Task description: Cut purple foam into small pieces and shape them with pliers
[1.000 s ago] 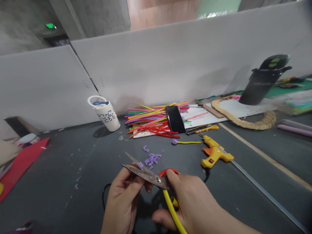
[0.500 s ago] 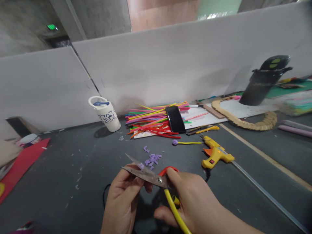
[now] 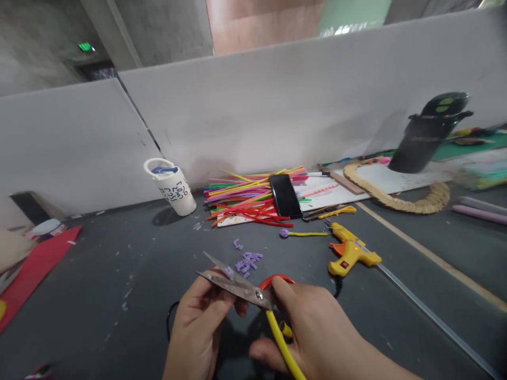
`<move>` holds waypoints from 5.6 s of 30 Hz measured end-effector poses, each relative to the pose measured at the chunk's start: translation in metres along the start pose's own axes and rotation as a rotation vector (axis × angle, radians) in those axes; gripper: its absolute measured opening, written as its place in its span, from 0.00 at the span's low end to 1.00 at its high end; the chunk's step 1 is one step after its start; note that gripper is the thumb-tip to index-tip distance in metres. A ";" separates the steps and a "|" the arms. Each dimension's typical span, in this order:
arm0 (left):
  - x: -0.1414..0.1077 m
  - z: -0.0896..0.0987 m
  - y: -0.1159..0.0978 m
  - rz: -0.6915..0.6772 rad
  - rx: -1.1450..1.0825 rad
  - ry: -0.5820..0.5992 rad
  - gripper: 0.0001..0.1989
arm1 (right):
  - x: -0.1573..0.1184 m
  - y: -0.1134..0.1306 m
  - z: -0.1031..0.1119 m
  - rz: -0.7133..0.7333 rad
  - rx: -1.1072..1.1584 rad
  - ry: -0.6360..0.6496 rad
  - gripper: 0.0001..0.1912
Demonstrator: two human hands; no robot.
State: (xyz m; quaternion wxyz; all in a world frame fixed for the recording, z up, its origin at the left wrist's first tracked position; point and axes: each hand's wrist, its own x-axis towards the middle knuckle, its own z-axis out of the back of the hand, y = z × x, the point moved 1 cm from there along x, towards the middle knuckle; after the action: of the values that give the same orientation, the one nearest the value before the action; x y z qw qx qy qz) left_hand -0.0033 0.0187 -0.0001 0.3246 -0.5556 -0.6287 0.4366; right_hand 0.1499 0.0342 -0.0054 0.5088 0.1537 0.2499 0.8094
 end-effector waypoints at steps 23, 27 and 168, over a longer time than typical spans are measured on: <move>-0.005 0.004 -0.015 -0.267 0.340 -0.093 0.03 | 0.015 -0.019 0.009 0.063 -0.357 -0.342 0.20; -0.003 0.002 -0.011 -0.032 0.454 0.008 0.07 | 0.015 -0.021 0.012 0.148 -0.449 -0.381 0.16; 0.003 0.000 0.003 -0.002 0.012 -0.056 0.01 | 0.005 -0.006 -0.013 0.033 -0.243 -0.126 0.23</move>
State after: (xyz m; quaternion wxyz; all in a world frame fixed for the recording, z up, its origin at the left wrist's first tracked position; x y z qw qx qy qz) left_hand -0.0027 0.0216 -0.0035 0.3108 -0.5406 -0.6355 0.4552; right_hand 0.1457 0.0373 -0.0192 0.5248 0.1456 0.1148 0.8308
